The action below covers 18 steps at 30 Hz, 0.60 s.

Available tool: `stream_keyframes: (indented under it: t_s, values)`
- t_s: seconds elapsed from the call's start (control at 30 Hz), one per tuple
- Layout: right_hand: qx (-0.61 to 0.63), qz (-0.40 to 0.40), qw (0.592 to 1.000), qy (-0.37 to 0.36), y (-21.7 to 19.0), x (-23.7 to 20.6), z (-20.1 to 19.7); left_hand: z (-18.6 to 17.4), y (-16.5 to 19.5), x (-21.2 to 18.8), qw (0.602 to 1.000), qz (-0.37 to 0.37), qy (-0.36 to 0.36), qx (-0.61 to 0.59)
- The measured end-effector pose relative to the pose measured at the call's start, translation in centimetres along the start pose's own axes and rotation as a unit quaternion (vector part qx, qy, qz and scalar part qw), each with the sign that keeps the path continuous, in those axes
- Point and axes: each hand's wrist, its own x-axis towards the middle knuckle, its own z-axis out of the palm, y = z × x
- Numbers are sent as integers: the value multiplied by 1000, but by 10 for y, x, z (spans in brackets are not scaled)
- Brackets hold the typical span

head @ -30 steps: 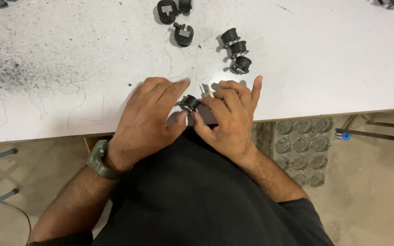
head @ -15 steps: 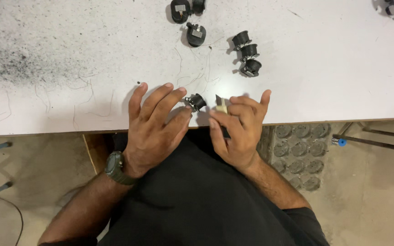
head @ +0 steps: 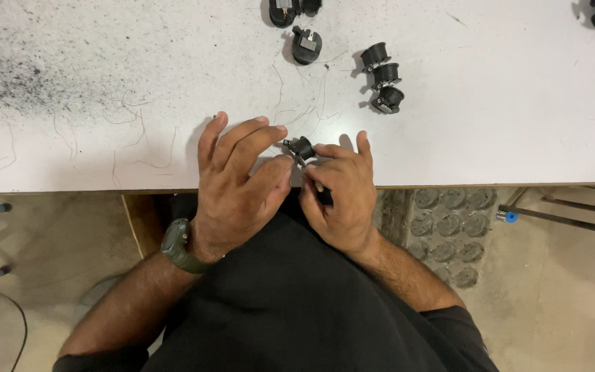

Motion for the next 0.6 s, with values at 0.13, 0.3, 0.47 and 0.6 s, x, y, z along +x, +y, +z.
stream_keyframes:
  t_s: [0.13,0.3,0.47,0.6]
  values:
    - [20,0,1000,-7,-1,4,0,0,-3,5,999,46,3,15]
    - [13,5,1000,7,-3,6,0,-2,-7,8,998,54,-5,23]
    - [29,8,1000,1,-1,5,0,-8,-10,3,996,65,-38,53]
    - [22,9,1000,-2,-1,4,1,-8,-6,2,995,83,-44,35]
